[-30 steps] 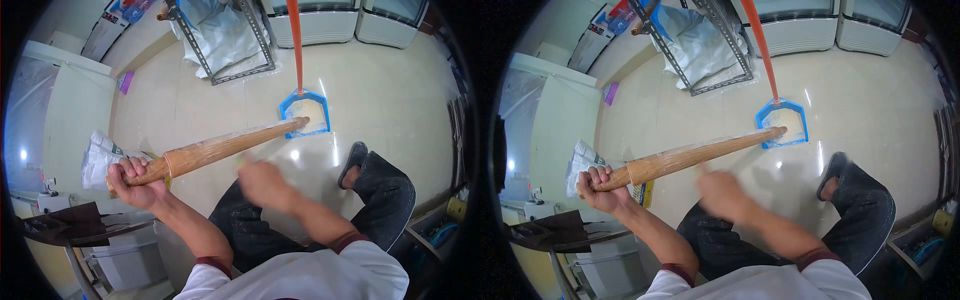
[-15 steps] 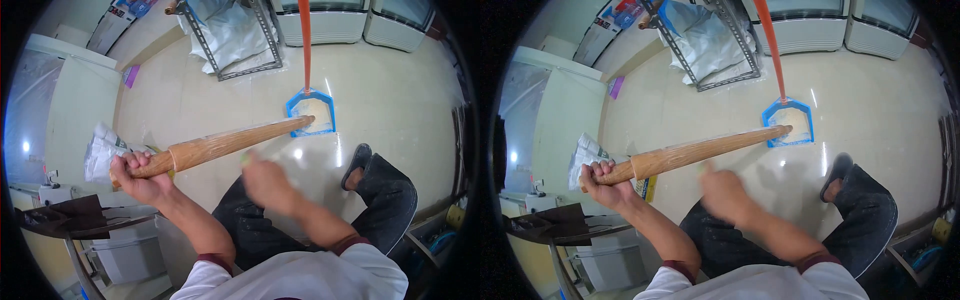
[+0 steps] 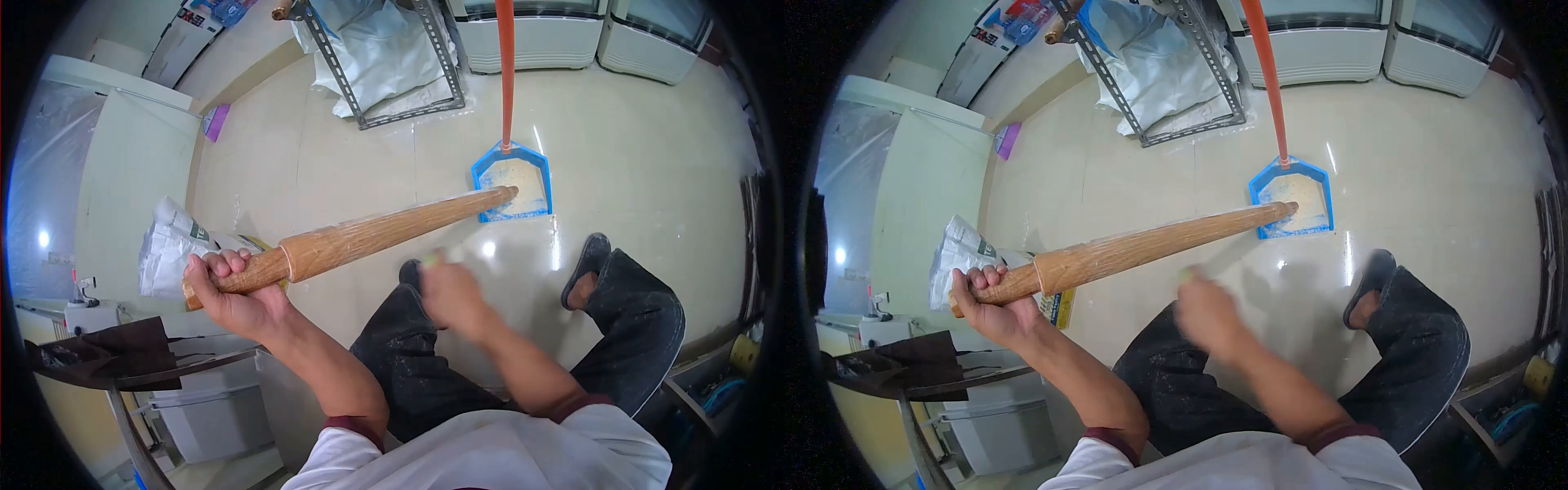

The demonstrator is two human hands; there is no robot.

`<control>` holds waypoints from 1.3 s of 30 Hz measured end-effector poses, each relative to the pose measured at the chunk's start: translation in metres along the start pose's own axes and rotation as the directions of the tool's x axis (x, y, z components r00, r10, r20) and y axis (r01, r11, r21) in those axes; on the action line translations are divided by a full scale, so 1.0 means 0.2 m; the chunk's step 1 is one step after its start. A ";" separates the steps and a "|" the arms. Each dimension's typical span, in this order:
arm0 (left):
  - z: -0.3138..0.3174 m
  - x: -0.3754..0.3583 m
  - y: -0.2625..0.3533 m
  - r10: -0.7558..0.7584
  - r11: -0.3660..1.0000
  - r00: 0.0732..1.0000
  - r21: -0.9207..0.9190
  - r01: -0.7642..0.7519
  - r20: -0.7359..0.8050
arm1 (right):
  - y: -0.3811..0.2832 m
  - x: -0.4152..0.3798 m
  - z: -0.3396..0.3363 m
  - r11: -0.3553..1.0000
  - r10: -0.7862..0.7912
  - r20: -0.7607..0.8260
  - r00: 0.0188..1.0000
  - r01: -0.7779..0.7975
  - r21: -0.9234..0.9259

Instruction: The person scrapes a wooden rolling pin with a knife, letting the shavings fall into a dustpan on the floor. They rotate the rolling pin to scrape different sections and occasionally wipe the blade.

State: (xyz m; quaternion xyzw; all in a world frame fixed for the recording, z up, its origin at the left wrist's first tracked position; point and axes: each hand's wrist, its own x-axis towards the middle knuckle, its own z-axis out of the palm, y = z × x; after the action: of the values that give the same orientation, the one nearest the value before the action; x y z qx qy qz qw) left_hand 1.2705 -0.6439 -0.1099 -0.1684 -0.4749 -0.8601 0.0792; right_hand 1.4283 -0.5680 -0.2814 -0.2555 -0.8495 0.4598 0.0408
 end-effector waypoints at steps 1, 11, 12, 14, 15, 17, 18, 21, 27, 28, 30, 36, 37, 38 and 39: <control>-0.02 0.02 -0.01 -0.001 1.000 1.000 0.004 0.001 -0.013 | 0.23 0.02 0.04 0.985 0.170 -0.089 0.981 -0.165 0.058; -0.08 0.04 0.02 -0.002 0.982 0.855 -0.161 0.100 0.518 | -0.46 -0.04 -0.35 0.979 -0.201 0.178 0.963 0.195 0.051; -0.08 0.04 0.01 -0.008 0.981 0.849 -0.162 0.110 0.528 | -0.41 -0.01 -0.29 0.984 -0.175 0.158 0.972 0.168 0.056; -0.09 0.05 0.01 -0.022 0.981 0.840 -0.152 0.123 0.543 | -0.16 0.06 -0.26 1.000 -0.007 0.156 0.988 0.009 -0.013; -0.10 0.05 0.01 -0.020 0.979 0.831 -0.157 0.128 0.556 | -0.02 0.07 -0.24 0.995 0.103 0.155 0.983 -0.104 -0.003; -0.11 0.05 0.00 -0.021 0.974 0.814 -0.171 0.147 0.580 | 0.32 0.11 -0.14 0.965 0.260 0.028 0.965 -0.259 -0.041; -0.12 0.06 0.00 -0.034 0.971 0.808 -0.173 0.167 0.589 | 0.48 0.13 -0.10 0.945 0.327 -0.048 0.944 -0.328 -0.013; -0.13 0.08 -0.01 -0.041 0.976 0.810 -0.150 0.157 0.585 | 0.99 0.24 0.04 0.904 0.421 -0.128 0.898 -0.427 -0.021; -0.12 0.08 -0.04 -0.087 0.975 0.854 -0.130 0.178 0.513 | 2.19 0.19 0.32 0.934 0.048 -0.002 0.999 -0.045 -0.355; -0.22 0.08 -0.07 -0.077 0.975 0.910 -0.161 0.154 0.407 | 2.21 0.23 0.31 0.956 0.016 -0.015 1.000 -0.020 -0.292; -0.21 0.07 -0.13 -0.072 0.972 0.960 -0.195 0.128 0.269 | 1.84 0.46 0.16 0.993 0.115 -0.138 0.984 -0.119 -0.019; -0.17 0.12 -0.11 -0.149 0.959 0.968 -0.211 0.191 0.200 | 0.97 0.40 0.04 0.910 0.025 -0.383 0.924 0.137 0.391; -0.18 0.11 -0.10 -0.113 0.969 0.980 -0.198 0.145 0.167 | 0.79 0.36 0.02 0.905 -0.025 -0.338 0.941 0.165 0.393; -0.18 0.11 -0.10 -0.093 0.976 0.986 -0.183 0.118 0.142 | 0.40 0.26 -0.07 0.923 -0.008 -0.187 0.982 0.079 0.377; -0.16 0.11 -0.12 -0.099 0.977 0.987 -0.175 0.121 0.129 | 0.00 0.17 -0.16 0.941 0.009 -0.030 1.000 0.001 0.337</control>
State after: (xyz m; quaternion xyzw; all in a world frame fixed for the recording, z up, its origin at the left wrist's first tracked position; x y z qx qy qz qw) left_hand 1.2357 -0.6568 -0.1370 -0.1998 -0.4067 -0.8914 -0.0129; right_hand 1.4078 -0.5270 -0.2678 -0.2537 -0.7570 0.5944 0.0962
